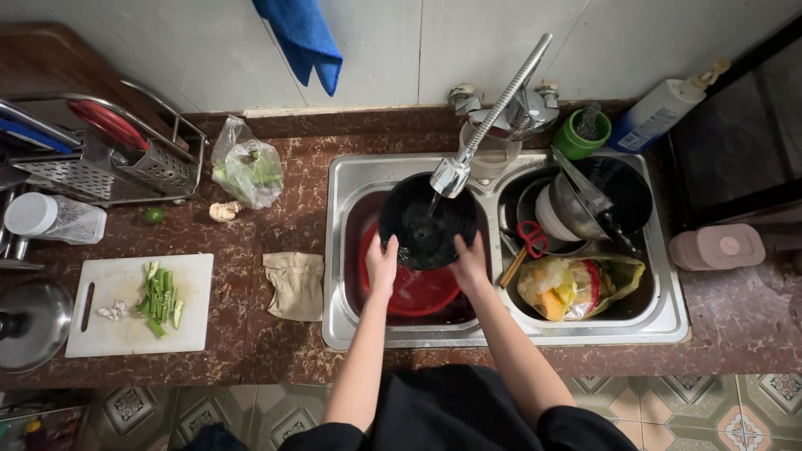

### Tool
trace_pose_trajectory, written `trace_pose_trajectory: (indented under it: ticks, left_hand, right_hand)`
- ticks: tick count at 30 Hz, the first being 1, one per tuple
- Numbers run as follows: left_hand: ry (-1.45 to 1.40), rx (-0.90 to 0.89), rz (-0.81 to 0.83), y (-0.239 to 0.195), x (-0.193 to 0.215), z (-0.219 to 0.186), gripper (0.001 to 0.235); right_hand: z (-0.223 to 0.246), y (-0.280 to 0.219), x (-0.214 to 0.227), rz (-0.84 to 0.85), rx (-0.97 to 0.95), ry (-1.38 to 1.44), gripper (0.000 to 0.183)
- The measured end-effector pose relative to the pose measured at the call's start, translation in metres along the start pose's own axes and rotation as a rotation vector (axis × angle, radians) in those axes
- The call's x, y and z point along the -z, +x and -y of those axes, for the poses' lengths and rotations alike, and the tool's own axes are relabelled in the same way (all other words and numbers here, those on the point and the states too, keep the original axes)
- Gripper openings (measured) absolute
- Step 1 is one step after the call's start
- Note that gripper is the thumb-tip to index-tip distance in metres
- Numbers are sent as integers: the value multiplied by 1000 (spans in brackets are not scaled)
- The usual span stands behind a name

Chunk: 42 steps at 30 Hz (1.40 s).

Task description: The person is washing various kitchen items including a bowl, pot, plate, and a cleaver in a sink.

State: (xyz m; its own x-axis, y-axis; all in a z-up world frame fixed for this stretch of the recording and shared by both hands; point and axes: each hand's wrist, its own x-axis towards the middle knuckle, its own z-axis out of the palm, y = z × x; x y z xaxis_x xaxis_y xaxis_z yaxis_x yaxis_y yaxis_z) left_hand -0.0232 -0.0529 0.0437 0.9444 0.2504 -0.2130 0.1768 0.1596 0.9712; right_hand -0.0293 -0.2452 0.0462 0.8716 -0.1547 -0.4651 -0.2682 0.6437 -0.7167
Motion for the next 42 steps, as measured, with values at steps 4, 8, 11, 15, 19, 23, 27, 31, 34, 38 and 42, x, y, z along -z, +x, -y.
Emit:
trace_pose_trajectory:
  ticks: [4,8,11,15,19,23,27,31,34,38,42]
  left_hand:
    - [520,-271,19,-6,-6,-68,28]
    - [658,-193,-25,16,12,-31,29]
    - [299,165,6,20,24,13,24]
    - [-360,641,153,16,25,61,28]
    - [-464,489,245,10,15,36,31]
    - [-4,152,150,28,19,21,21]
    - [419,-236,102,23,18,-30,19]
    - [275,-336,130,23,29,-29,26]
    - [199,-404,186,26,34,-18,41]
    - [175,-450,235,7,37,-39,62]
    - [331,-157,173,11,36,-38,56]
  right_hand:
    - [-10,1,11,18,-222,-116,51]
    - [16,-10,0,41,-214,-147,52]
    - [17,-7,12,3,16,-473,53]
    - [37,-21,6,-88,292,-854,56]
    - [28,-15,15,130,365,-424,51]
    - [26,-16,-3,40,51,-147,54]
    - [-21,27,26,76,-89,-71,37]
    - [-48,61,39,65,-134,-52,34]
    - [-55,82,38,247,-53,336,29]
    - [-20,54,12,213,59,187,25]
    - [19,32,2,304,250,-389,51]
